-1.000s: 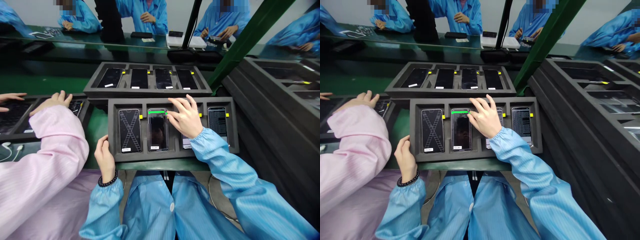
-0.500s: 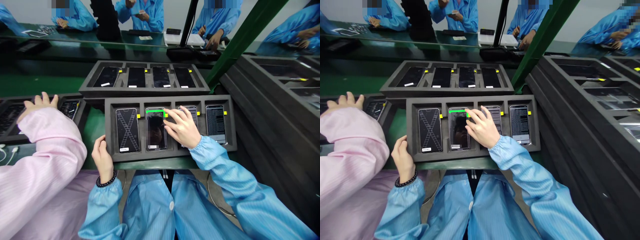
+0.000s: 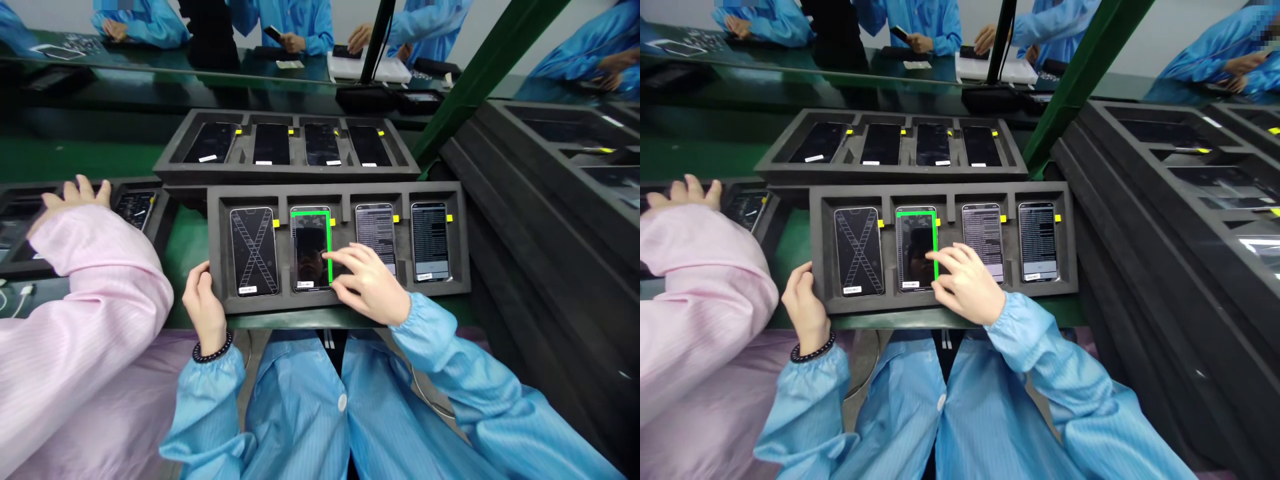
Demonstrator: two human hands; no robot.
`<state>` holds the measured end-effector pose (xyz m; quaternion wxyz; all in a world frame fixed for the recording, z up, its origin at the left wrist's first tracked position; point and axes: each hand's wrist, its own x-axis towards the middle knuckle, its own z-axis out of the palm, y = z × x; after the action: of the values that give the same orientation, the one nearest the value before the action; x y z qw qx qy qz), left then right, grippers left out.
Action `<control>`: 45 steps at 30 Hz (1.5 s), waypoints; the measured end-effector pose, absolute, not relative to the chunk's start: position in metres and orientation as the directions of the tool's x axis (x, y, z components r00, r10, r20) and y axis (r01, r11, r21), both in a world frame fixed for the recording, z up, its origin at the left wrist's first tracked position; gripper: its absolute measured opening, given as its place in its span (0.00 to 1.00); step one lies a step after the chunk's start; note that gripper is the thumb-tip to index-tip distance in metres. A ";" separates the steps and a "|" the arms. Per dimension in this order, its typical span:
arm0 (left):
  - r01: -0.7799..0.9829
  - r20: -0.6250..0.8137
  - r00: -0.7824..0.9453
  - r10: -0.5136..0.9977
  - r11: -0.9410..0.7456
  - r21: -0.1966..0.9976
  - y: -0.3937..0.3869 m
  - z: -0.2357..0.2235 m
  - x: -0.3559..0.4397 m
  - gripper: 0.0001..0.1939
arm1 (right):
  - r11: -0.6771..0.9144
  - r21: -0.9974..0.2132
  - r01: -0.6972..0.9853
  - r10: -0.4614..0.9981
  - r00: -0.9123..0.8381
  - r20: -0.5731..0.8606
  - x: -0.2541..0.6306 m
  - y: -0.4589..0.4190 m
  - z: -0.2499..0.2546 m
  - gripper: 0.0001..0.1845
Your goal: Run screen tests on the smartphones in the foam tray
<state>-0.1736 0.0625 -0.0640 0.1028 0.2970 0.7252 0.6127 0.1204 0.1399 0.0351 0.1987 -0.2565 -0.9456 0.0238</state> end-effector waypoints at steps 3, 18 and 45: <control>0.288 0.204 -0.803 0.560 0.066 0.955 0.063 -0.064 -0.173 0.17 | 0.846 -0.149 0.512 0.521 -0.736 0.433 0.108 0.164 0.046 0.16; 0.316 0.230 -0.791 0.567 0.055 0.947 0.064 -0.065 -0.175 0.12 | 0.858 0.062 0.509 0.445 -0.800 0.402 0.055 0.193 0.043 0.16; 0.313 0.236 -0.790 0.566 0.041 0.949 0.063 -0.063 -0.174 0.12 | 0.946 -0.013 0.323 0.308 -0.889 0.338 0.073 0.145 0.023 0.13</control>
<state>-0.1737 0.0634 -0.0628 0.1022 0.3078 0.7141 0.6204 0.0729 0.1453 0.0234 0.1701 -0.1625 -0.9717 -0.0217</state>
